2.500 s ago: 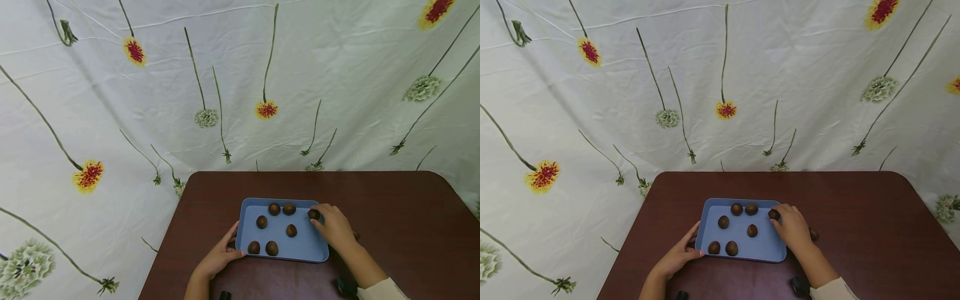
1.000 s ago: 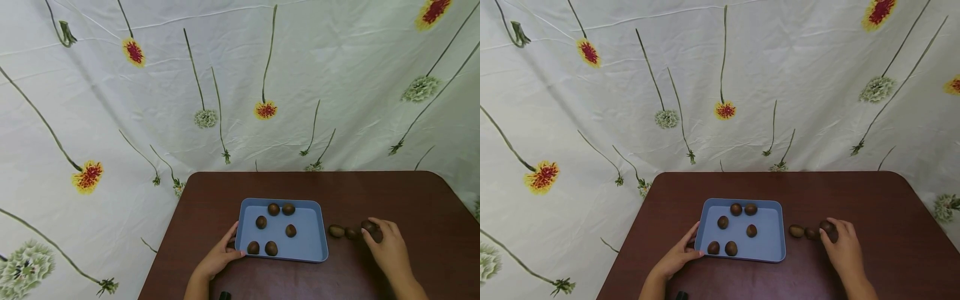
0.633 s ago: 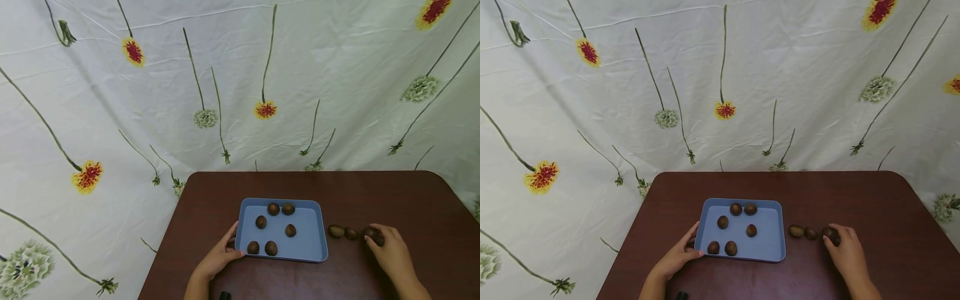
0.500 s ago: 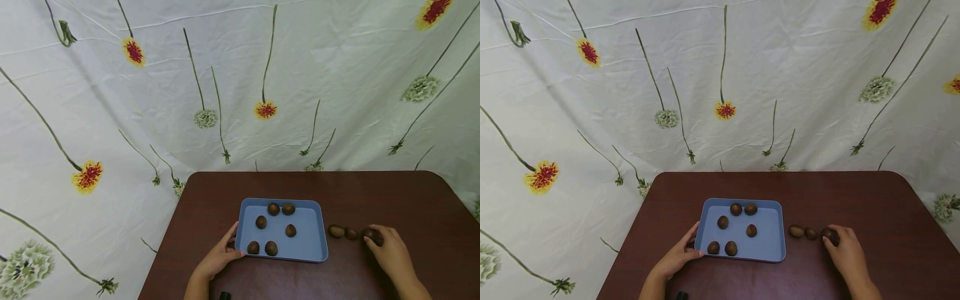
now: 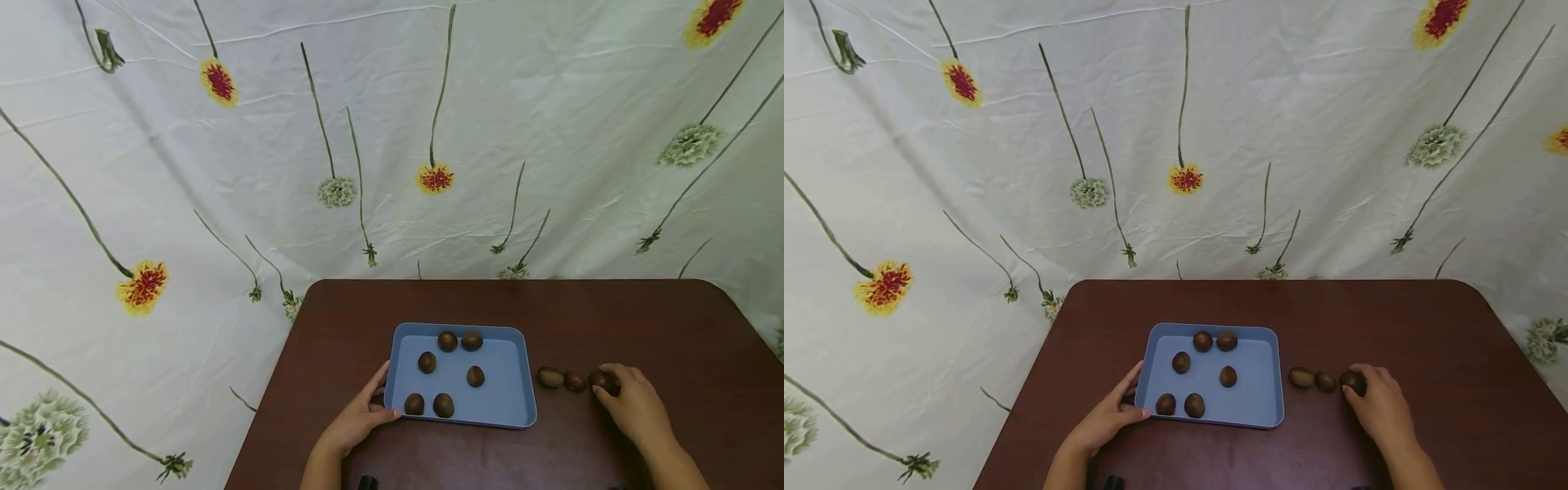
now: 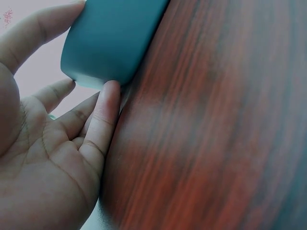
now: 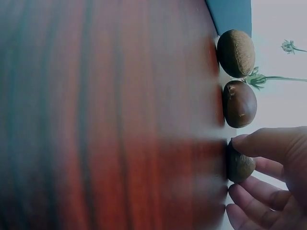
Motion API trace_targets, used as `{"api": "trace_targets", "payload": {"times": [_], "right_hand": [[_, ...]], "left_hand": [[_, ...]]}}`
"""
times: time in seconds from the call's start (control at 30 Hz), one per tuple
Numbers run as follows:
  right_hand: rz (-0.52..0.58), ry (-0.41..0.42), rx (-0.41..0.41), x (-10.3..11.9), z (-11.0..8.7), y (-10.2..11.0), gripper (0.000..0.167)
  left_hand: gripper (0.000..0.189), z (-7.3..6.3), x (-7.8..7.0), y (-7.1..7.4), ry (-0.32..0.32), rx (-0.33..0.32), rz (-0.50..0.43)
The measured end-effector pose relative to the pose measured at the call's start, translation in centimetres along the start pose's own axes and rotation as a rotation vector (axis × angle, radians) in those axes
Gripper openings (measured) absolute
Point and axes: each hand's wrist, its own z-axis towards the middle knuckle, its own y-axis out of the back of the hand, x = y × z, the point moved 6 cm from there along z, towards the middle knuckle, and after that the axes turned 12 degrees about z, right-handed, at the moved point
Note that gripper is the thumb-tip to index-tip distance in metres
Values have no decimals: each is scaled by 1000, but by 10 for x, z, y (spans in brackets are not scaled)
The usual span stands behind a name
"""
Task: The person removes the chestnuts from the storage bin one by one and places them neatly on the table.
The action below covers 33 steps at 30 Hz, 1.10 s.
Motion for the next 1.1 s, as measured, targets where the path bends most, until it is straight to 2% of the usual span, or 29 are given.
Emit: {"api": "trace_targets", "payload": {"times": [0.43,0.7,0.83,1.1], "right_hand": [[-4,12,-1,1,0,0,52],[60,-62,28,-5,-1,4,69],[61,-56,2,-3,-3,7,69],[96,16,-113,14,-11,9,61]], "left_hand": [[92,-1,0,1,2,0,-3],[93,1,1,0,1,2,5],[93,1,1,0,2,3,2],[92,0,1,1,9,-2,2]]}}
